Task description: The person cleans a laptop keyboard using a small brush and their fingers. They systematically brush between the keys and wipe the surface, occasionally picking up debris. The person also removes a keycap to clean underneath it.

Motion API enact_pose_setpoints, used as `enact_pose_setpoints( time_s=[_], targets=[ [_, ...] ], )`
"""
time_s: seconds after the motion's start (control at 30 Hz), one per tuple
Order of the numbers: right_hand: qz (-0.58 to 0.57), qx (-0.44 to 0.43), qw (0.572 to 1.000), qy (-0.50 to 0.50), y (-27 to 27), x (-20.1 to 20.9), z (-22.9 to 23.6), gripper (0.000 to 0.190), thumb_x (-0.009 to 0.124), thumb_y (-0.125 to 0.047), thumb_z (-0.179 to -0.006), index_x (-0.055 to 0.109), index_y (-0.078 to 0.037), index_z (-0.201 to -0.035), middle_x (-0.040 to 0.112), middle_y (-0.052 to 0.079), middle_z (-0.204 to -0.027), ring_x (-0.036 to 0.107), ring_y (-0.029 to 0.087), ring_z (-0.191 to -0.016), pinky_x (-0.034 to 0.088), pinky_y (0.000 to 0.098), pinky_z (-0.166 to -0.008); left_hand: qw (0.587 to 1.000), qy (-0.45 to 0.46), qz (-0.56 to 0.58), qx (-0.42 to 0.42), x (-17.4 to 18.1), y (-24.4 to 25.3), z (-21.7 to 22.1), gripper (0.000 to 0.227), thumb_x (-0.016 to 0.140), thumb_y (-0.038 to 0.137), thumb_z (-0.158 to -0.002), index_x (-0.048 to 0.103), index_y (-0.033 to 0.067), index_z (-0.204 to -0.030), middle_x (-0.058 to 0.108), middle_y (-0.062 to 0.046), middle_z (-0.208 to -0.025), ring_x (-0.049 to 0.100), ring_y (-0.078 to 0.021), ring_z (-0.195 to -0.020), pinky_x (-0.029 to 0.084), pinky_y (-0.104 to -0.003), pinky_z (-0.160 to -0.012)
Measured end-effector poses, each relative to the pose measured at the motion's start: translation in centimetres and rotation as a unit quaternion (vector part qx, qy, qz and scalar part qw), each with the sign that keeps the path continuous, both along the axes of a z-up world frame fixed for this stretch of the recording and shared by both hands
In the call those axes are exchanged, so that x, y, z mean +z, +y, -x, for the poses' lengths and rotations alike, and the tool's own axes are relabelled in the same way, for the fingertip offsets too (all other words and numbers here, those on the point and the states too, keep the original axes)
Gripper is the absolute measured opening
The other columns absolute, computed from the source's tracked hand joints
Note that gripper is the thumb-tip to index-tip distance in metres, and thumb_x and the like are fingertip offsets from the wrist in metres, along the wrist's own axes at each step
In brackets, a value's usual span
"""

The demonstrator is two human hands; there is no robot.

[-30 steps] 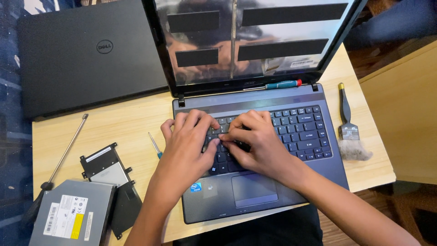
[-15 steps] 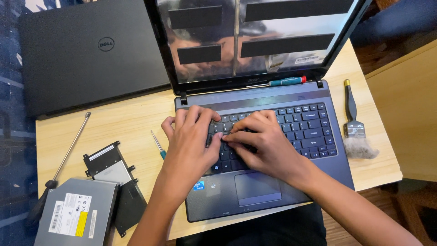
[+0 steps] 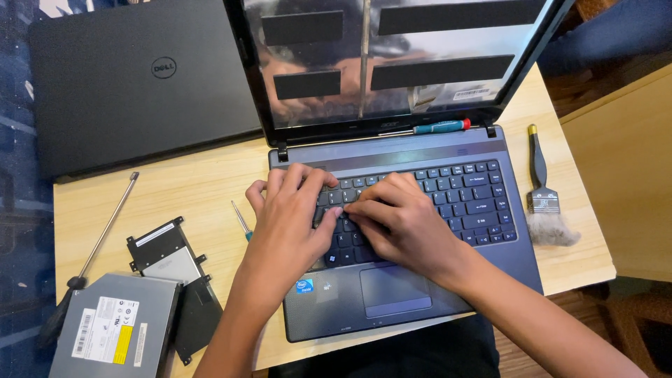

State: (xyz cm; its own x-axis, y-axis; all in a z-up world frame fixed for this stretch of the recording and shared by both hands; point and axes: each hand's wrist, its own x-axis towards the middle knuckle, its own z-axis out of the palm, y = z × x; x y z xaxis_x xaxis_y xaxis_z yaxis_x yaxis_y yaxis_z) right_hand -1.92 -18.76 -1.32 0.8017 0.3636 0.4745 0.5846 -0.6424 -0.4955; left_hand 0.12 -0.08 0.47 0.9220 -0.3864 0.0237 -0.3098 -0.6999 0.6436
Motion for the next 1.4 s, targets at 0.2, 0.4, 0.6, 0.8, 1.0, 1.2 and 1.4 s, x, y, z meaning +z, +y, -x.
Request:
enact_pose_setpoints(
  time_s=[0.2, 0.4, 0.6, 0.8, 1.0, 1.2, 1.4],
  targets=[
    [-0.002, 0.002, 1.0, -0.01, 0.0, 0.3, -0.1, 0.009, 0.076, -0.002, -0.079, 0.075, -0.01, -0.082, 0.067, 0.001, -0.08, 0.064, 0.021, -0.078, 0.047, 0.0309, -0.077, 1.0, -0.007, -0.017, 0.009, -0.5, -0.2, 0.0, 0.036, 0.073, 0.016, -0.081, 0.068, 0.0109, -0.115, 0.061, -0.011, -0.099, 0.05, -0.0287, -0.101, 0.021, -0.062, -0.1],
    [0.025, -0.015, 0.999, -0.041, 0.2, -0.2, 0.2, 0.008, 0.075, -0.004, -0.08, 0.074, -0.011, -0.082, 0.064, 0.001, -0.08, 0.062, 0.021, -0.076, 0.046, 0.0323, -0.076, 1.0, 0.016, -0.002, -0.002, 0.1, 0.0, 0.1, 0.039, 0.072, 0.016, -0.08, 0.068, 0.0091, -0.118, 0.06, -0.013, -0.101, 0.049, -0.0309, -0.103, 0.02, -0.063, -0.1],
    [0.015, -0.003, 1.0, -0.018, 0.0, -0.2, 0.3, 0.007, 0.074, -0.004, -0.08, 0.072, -0.01, -0.079, 0.064, 0.001, -0.084, 0.062, 0.023, -0.078, 0.045, 0.0319, -0.077, 0.999, 0.031, -0.002, 0.008, -0.1, -0.2, 0.1, 0.039, 0.072, 0.016, -0.078, 0.066, 0.0108, -0.117, 0.057, -0.01, -0.101, 0.046, -0.0288, -0.102, 0.018, -0.063, -0.1],
    [0.021, 0.006, 0.999, -0.031, 0.1, -0.4, 0.3, 0.007, 0.072, -0.004, -0.079, 0.07, -0.01, -0.076, 0.063, 0.001, -0.086, 0.061, 0.023, -0.079, 0.044, 0.0334, -0.079, 0.999, 0.034, -0.012, 0.013, -0.4, -0.2, 0.0, 0.04, 0.071, 0.016, -0.078, 0.065, 0.0096, -0.117, 0.058, -0.011, -0.101, 0.046, -0.0291, -0.102, 0.017, -0.064, -0.1],
    [0.059, 0.032, 0.997, -0.024, 0.0, -0.2, -0.1, 0.01, 0.07, -0.005, -0.08, 0.066, -0.011, -0.073, 0.063, 0.001, -0.088, 0.06, 0.023, -0.084, 0.042, 0.0337, -0.081, 0.998, 0.056, 0.006, 0.028, 0.0, -0.7, 0.0, 0.039, 0.072, 0.01, -0.076, 0.064, 0.0083, -0.115, 0.054, -0.011, -0.101, 0.043, -0.0313, -0.103, 0.016, -0.066, -0.099],
    [0.084, 0.076, 0.994, -0.005, -0.5, 0.7, -1.0, 0.011, 0.07, -0.005, -0.079, 0.065, -0.011, -0.071, 0.062, 0.002, -0.087, 0.059, 0.024, -0.085, 0.043, 0.0353, -0.082, 0.994, 0.086, 0.014, 0.07, -1.2, -1.1, -0.5, 0.04, 0.077, 0.009, -0.071, 0.063, 0.0115, -0.108, 0.052, -0.008, -0.102, 0.041, -0.0314, -0.105, 0.017, -0.067, -0.097],
    [0.022, 0.086, 0.995, 0.045, -0.5, -0.2, -2.2, 0.01, 0.073, -0.008, -0.075, 0.064, -0.013, -0.073, 0.058, 0.002, -0.08, 0.058, 0.025, -0.081, 0.042, 0.0334, -0.079, 0.99, 0.121, 0.066, 0.038, -0.3, -0.5, -0.5, 0.033, 0.073, 0.005, -0.075, 0.061, 0.0098, -0.105, 0.049, -0.009, -0.104, 0.039, -0.0335, -0.107, 0.014, -0.064, -0.099]
  ],
)
